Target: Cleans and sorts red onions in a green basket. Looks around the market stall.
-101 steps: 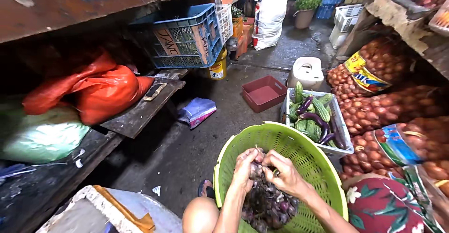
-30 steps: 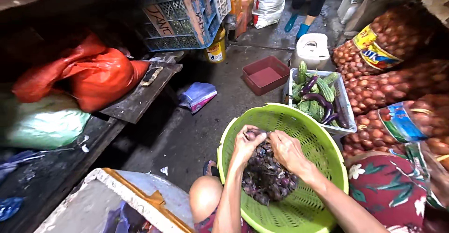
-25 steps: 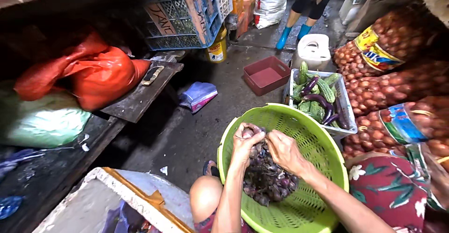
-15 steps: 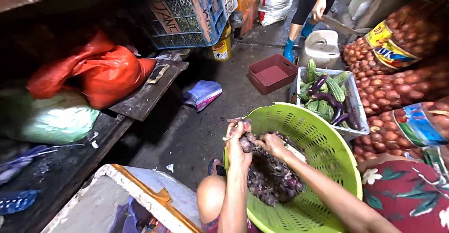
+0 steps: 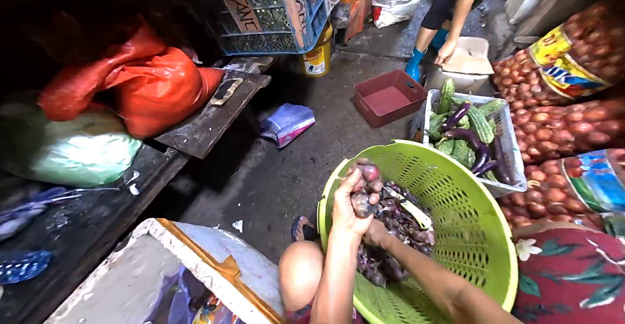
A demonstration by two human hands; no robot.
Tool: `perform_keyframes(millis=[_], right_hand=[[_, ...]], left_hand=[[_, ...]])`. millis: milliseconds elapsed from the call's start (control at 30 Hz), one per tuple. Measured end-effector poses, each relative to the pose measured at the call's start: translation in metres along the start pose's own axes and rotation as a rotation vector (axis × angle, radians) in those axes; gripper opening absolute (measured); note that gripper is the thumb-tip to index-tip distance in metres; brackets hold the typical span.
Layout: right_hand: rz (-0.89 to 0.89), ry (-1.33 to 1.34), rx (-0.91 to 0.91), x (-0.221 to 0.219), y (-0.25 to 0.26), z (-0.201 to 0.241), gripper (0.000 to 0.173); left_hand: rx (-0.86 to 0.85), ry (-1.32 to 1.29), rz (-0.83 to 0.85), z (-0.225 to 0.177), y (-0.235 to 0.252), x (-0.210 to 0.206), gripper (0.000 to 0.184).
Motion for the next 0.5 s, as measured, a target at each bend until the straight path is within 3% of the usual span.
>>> perform_keyframes(millis=[100,233,300,400,500], right_hand=[[0.160,0.005,-0.064,0.019,-0.019,0.017,0.078],[0.127,0.113,-0.138,0.011,-0.009,0.006,0.075],[0.056,0.338,-0.171,0.032,-0.019,0.007,0.071],[-0.033,0.879,-0.194,0.085,-0.051,0.015,0.049],[-0.029,1.326,-0.160,0.123,-0.073,0.007,0.030]], left_hand=[[0.027,0.057,0.004,0.004,0.000,-0.002,0.020],[0.043,0.111,-0.042,0.002,0.001,0.003,0.033],[0.044,0.114,-0.062,0.002,0.002,0.005,0.038],[0.044,0.131,-0.084,0.004,0.002,0.006,0.040],[0.009,0.242,-0.044,0.002,0.002,0.007,0.029]])
Point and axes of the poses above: each hand's wrist, its own y-axis towards the middle knuckle, its own x-axis out of the back of the hand, z = x × y, the point moved 8 cm from there along y, towards the middle knuckle, and after that the axes turned 2 degrees about -z, right-handed, at the moved point
